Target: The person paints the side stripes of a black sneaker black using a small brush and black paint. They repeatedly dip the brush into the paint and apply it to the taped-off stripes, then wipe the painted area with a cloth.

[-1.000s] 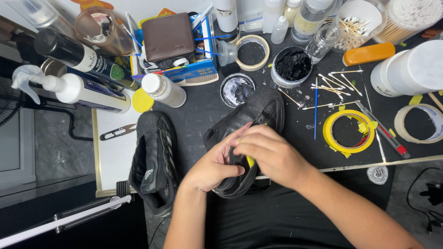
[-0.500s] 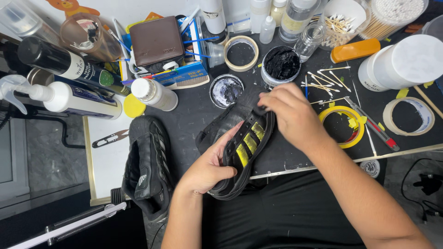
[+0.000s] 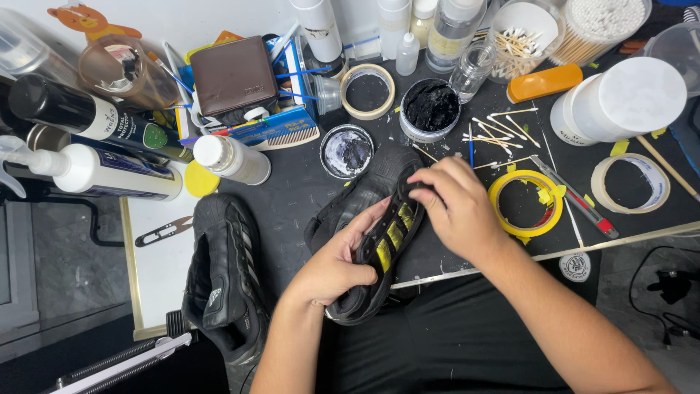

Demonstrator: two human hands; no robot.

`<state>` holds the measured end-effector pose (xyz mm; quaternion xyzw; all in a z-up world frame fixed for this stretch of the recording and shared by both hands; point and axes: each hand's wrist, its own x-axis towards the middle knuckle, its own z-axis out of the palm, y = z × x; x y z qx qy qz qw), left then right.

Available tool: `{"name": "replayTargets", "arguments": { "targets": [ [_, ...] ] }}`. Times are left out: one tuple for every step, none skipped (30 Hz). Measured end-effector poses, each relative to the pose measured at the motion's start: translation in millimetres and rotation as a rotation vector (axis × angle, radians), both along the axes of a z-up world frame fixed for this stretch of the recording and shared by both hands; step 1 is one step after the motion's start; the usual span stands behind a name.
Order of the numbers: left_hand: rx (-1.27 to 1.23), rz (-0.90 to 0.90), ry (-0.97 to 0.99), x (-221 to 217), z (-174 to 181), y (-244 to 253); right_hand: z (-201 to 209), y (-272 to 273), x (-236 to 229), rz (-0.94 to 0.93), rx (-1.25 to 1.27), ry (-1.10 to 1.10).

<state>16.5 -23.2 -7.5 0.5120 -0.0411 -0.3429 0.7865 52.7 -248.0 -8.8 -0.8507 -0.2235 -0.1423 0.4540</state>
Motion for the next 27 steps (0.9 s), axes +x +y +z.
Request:
{"name": "replayTargets", "arguments": {
  "targets": [
    [0.004, 0.011, -0.018, -2, 0, 0, 0, 3, -8, 0.026, 0.055, 0.031],
    [-0.006, 0.006, 0.013, -3, 0, 0, 0, 2, -11, 0.034, 0.058, 0.040],
    [-0.014, 0.003, 0.040, -3, -1, 0, 0, 3, -11, 0.044, 0.062, 0.045],
    [-0.022, -0.001, 0.067, -2, -1, 0, -1, 4, -11, 0.054, 0.066, 0.049],
    [-0.027, -0.008, 0.064, -3, -1, 0, -1, 3, -7, -0.012, 0.008, 0.030],
    [-0.031, -0.015, 0.061, -4, -1, 0, -1, 1, 2, -0.076, -0.051, 0.010],
    [-0.035, -0.024, 0.052, -3, -1, 0, -1, 0, 8, -0.143, -0.109, -0.016],
    [-0.032, -0.011, 0.032, -4, 0, -1, 1, 1, 7, -0.137, -0.100, 0.031],
    [-0.031, -0.004, 0.008, -4, 0, -1, 2, 2, 5, -0.137, -0.092, 0.074],
    [-0.030, 0.004, -0.017, -2, 1, -2, 4, 3, 4, -0.136, -0.083, 0.118],
    [-0.039, 0.004, 0.003, -2, 1, -1, 5, 5, -1, -0.086, -0.012, 0.131],
    [-0.048, 0.005, 0.023, -1, 2, 3, 5, 7, -6, -0.036, 0.059, 0.145],
    [-0.054, 0.005, 0.038, 0, 2, 5, 6, 8, -8, 0.016, 0.133, 0.153],
    [-0.036, 0.010, -0.009, 0, 2, 6, 6, 8, -6, -0.007, 0.103, 0.142],
    [-0.018, 0.015, -0.052, 0, 3, 6, 5, 7, -2, -0.028, 0.073, 0.133],
    [-0.001, 0.021, -0.096, -1, 3, 7, 5, 7, 2, -0.050, 0.042, 0.125],
    [-0.003, 0.015, -0.093, -2, 2, 7, 4, 5, 5, -0.075, 0.006, 0.070],
    [-0.006, 0.008, -0.091, -2, 2, 8, 4, 4, 9, -0.100, -0.030, 0.016],
    [-0.007, 0.003, -0.097, 0, 1, 9, 5, 4, 13, -0.123, -0.065, -0.048],
    [-0.001, 0.007, -0.112, 1, 1, 11, 6, 7, 11, -0.086, -0.040, -0.026],
    [0.006, 0.015, -0.124, 1, 2, 13, 8, 11, 4, -0.045, -0.015, -0.001],
    [0.012, 0.023, -0.135, 1, 1, 14, 9, 13, -1, -0.004, 0.009, 0.025],
    [0.029, 0.030, -0.162, 0, 1, 15, 11, 15, -4, 0.039, 0.025, 0.016],
    [0.046, 0.036, -0.188, -1, 2, 15, 12, 17, -7, 0.082, 0.041, 0.008],
    [0.065, 0.035, -0.221, 1, 3, 15, 13, 18, -7, 0.118, 0.059, -0.007],
    [0.053, 0.042, -0.201, 2, 5, 15, 14, 17, 1, 0.058, 0.008, -0.049],
    [0.037, 0.049, -0.172, 0, 6, 12, 14, 12, 11, -0.003, -0.048, -0.082]
  ]
}}
